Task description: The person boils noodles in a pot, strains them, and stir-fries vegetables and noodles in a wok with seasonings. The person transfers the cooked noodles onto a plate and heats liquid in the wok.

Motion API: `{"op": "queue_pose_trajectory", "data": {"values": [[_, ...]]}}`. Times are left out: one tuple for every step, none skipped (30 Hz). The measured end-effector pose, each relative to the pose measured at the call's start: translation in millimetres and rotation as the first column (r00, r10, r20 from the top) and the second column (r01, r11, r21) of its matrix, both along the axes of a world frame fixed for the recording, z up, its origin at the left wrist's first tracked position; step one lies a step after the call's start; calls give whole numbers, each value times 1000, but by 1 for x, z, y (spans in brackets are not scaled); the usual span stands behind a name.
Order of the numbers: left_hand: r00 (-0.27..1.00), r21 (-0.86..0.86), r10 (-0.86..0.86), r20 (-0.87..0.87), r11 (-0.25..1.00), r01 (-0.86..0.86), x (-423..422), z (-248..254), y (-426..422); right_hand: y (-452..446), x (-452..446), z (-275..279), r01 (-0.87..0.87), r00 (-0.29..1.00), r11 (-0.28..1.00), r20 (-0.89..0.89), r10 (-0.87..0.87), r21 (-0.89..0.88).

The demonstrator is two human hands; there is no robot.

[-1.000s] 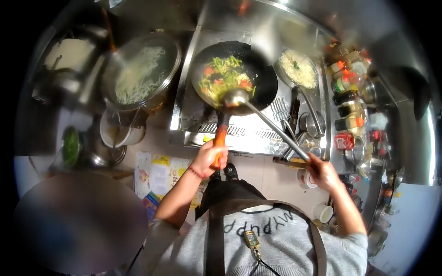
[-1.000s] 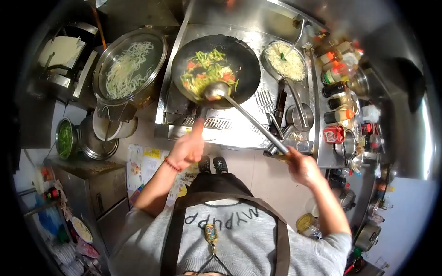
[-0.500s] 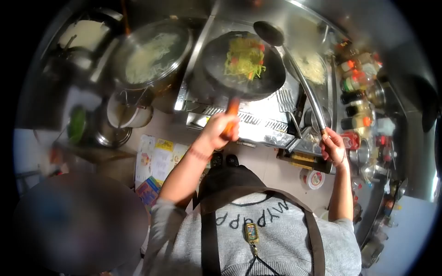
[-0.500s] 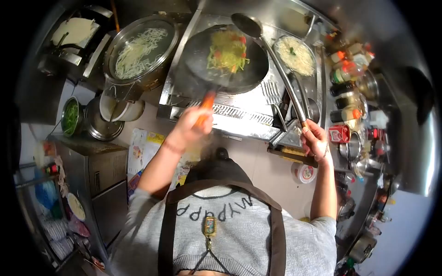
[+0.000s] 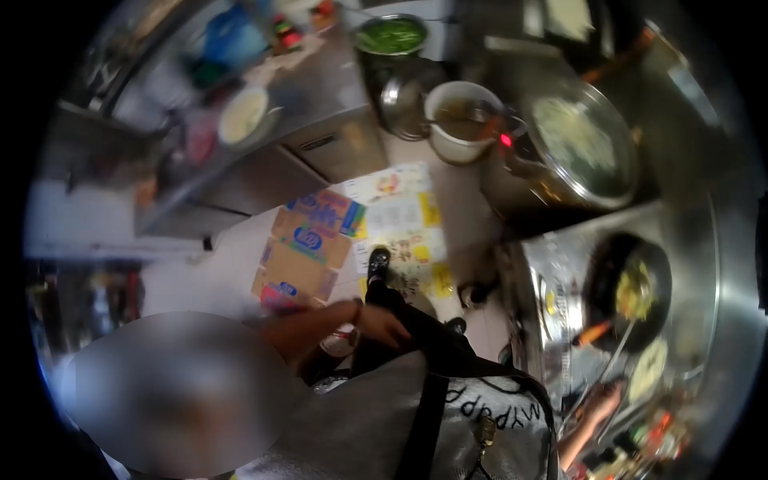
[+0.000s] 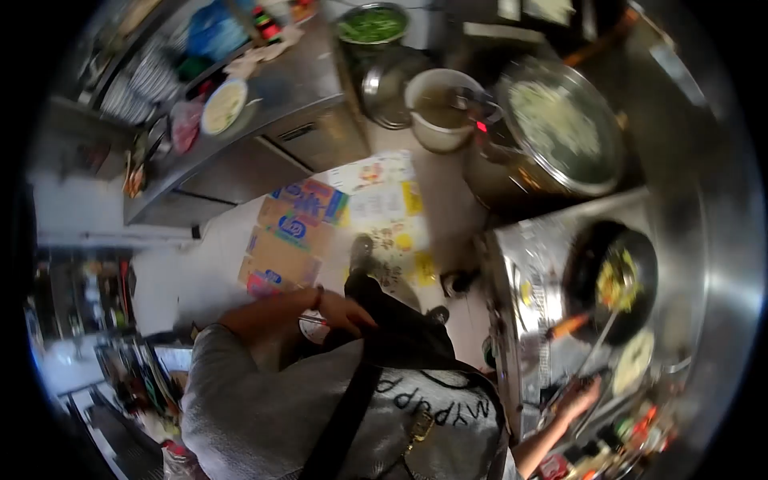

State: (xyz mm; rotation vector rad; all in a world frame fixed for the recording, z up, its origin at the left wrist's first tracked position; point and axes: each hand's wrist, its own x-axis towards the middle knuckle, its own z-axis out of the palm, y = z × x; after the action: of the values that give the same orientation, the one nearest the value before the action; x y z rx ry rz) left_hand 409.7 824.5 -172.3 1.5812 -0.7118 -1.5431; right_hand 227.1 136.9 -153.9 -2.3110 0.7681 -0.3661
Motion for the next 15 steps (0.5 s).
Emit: {"op": "queue_pose_trajectory", "data": {"values": [[989,154,79,128,983,-99,34,15,40,11,11,13,128,977,990,179,-115,-63],[915,182,342,212,906,-381,68,-7,87,29,36,26,187,961,965,237,-142,-183],[678,120,698,232,671,-732,106,-42,143,53,65,44,259,941,920,294,-170,-295],[320,40,928,194,318,-947,149,-77,197,104,103,69,242,964,840,218,-151,-485],[-48,-42,996,79,-45,-998,190,-106,254,148,138,81,207,978,722,138,-154,-660],[-370,-102,924,-99,-379,-920,226,-127,312,176,172,79,168,986,823,110,-128,-543],[-562,-111,765,-314,-617,-779,257,-146,372,203,206,77,137,990,901,88,-111,-411],[-654,-63,600,-461,-757,-651,281,-145,417,245,230,82,-7,1000,896,-29,-7,-444],[-701,13,404,-588,-861,-508,299,-147,449,287,254,83,-147,985,874,-147,88,-463],[-713,-3,388,-584,-880,-476,318,-149,470,331,281,80,-289,957,807,-181,227,-515],[-723,-25,378,-578,-894,-448,336,-143,488,365,299,73,-388,922,767,-224,317,-510],[-735,-45,373,-567,-905,-424,350,-142,499,392,311,69,-482,876,721,-273,397,-498],[-768,-54,294,-569,-945,-321,363,-147,506,419,323,67,-538,840,736,-334,428,-410],[-791,-67,222,-570,-972,-225,376,-150,511,441,330,65,-577,803,755,-386,454,-313],[-805,-82,159,-571,-987,-137,387,-151,510,435,329,43,-641,767,704,-274,579,-306]]}}
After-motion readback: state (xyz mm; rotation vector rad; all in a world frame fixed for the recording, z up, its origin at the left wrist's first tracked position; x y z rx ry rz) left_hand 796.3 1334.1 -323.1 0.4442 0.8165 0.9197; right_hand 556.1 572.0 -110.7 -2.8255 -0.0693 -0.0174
